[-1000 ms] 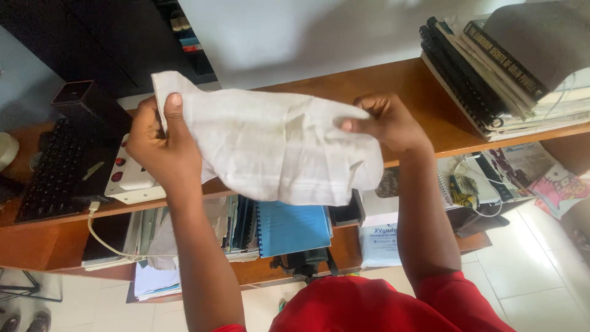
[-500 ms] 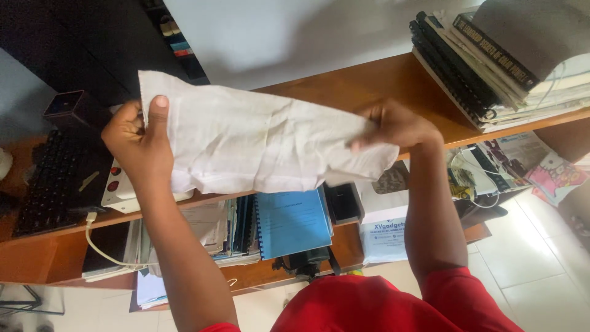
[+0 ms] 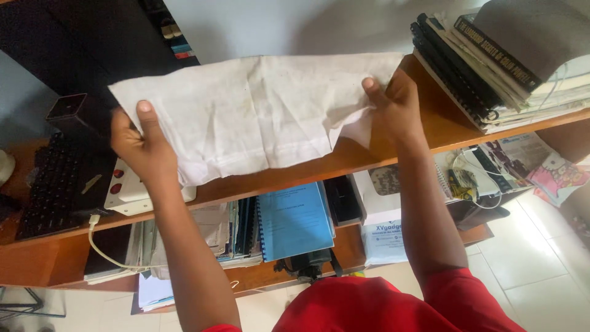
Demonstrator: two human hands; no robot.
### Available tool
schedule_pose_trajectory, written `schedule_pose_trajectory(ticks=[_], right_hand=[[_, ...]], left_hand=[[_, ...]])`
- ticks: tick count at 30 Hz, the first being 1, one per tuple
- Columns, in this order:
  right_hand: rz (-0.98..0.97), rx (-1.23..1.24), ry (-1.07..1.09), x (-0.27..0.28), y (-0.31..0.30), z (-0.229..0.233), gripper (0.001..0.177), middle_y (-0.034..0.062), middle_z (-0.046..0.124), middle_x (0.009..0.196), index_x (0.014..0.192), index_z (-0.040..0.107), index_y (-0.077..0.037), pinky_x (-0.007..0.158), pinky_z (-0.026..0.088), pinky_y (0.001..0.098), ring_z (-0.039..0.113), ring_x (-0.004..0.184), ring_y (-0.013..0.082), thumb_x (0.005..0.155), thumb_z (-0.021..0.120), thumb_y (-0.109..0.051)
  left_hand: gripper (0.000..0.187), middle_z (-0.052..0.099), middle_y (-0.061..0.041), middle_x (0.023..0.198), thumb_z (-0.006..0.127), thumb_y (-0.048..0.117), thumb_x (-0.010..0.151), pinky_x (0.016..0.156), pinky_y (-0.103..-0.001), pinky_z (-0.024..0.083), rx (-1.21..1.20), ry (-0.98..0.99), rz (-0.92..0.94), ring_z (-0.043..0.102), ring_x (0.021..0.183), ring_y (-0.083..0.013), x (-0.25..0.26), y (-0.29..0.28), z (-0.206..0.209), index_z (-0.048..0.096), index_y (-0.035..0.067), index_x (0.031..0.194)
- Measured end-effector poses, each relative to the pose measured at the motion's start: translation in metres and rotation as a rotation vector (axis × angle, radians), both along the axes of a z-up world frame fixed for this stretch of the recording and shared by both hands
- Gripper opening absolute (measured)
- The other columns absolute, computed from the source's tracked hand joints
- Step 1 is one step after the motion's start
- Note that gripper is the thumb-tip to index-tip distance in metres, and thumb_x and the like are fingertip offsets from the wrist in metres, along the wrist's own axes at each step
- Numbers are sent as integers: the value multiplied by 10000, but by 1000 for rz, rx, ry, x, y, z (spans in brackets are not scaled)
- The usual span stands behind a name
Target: The person is wiping a wooden shelf with a cloth and then proceeds to fold the cloth.
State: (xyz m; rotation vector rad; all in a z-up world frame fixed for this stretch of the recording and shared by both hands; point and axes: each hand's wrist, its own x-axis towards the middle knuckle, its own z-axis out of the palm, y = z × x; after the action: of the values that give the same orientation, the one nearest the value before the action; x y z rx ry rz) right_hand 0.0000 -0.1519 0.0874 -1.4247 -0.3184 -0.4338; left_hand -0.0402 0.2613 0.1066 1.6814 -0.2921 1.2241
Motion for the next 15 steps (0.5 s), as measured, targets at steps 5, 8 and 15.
schedule_pose_trajectory(ticks=[5, 8, 15], right_hand=[[-39, -22, 60, -1, 2, 23, 187, -7, 696, 931, 1097, 652, -57, 712, 516, 246, 624, 807, 79, 955, 769, -93], [-11, 32, 36, 23, -13, -1, 170, 22, 693, 981, 1097, 636, -44, 830, 554, 258, 651, 884, 104, 980, 760, -32], [-44, 234, -31, 24, -11, -15, 332, 26, 521, 964, 1240, 516, -116, 642, 382, 225, 462, 735, 84, 1004, 652, 73]], left_hand=[[414, 690, -47, 1022, 611, 388, 1178, 874, -263, 514, -13, -11, 1, 613, 928, -99, 3, 3, -1, 630, -14, 1081], [402, 685, -40, 968, 636, 396, 1164, 829, -264, 513, -47, -3, -23, 611, 878, -90, 11, 5, -8, 640, 9, 1057], [378, 604, -36, 685, 661, 340, 1077, 588, -324, 369, -217, 365, 58, 466, 589, -130, 29, -2, -31, 684, 39, 849]])
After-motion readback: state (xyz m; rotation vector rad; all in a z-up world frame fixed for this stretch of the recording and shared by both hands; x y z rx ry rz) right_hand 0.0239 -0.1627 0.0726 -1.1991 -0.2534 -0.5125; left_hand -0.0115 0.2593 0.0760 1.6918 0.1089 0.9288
